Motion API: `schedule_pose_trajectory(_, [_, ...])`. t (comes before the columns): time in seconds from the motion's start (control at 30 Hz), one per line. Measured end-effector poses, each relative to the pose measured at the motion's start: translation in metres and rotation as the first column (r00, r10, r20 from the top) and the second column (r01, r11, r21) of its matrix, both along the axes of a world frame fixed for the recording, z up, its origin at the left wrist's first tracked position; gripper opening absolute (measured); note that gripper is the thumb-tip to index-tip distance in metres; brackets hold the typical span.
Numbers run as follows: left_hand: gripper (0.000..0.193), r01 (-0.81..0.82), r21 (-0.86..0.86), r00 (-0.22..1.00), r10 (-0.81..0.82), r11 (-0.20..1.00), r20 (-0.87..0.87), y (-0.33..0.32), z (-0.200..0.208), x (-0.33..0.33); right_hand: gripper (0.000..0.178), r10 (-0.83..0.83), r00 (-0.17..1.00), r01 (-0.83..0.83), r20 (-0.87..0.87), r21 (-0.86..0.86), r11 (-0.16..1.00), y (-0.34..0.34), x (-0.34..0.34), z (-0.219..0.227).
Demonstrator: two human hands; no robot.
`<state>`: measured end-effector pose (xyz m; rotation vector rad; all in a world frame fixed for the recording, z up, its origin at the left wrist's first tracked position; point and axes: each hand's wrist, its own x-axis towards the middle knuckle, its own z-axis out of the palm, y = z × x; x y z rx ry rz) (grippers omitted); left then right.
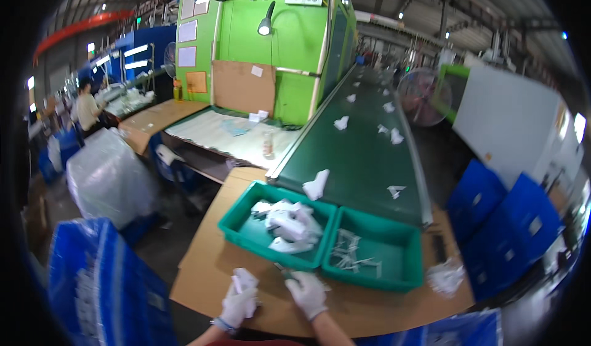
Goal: Deburring and cleaning excess plastic from molded parts using a utility knife.
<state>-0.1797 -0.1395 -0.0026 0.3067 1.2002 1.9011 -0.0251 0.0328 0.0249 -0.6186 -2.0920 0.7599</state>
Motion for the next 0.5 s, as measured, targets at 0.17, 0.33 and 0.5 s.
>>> schedule_pose_trajectory(0.17, [0.055,-0.033,-0.183,0.995,0.015,0.982,-0.099,0.004,-0.003,-0.005,0.024,-0.015,1.0,0.014,-0.018,-0.063,0.998,0.002,-0.002,-0.016])
schedule_pose_trajectory(0.33, [0.07,0.024,-0.143,0.997,-0.034,0.989,-0.067,0.005,0.001,0.005,0.027,-0.027,0.999,0.026,-0.021,-0.073,0.997,-0.002,0.005,-0.014])
schedule_pose_trajectory(0.5, [0.049,-0.134,0.071,0.989,0.138,0.988,-0.047,0.036,-0.053,-0.006,0.027,0.008,1.0,-0.009,-0.015,-0.079,0.997,0.01,0.009,-0.017])
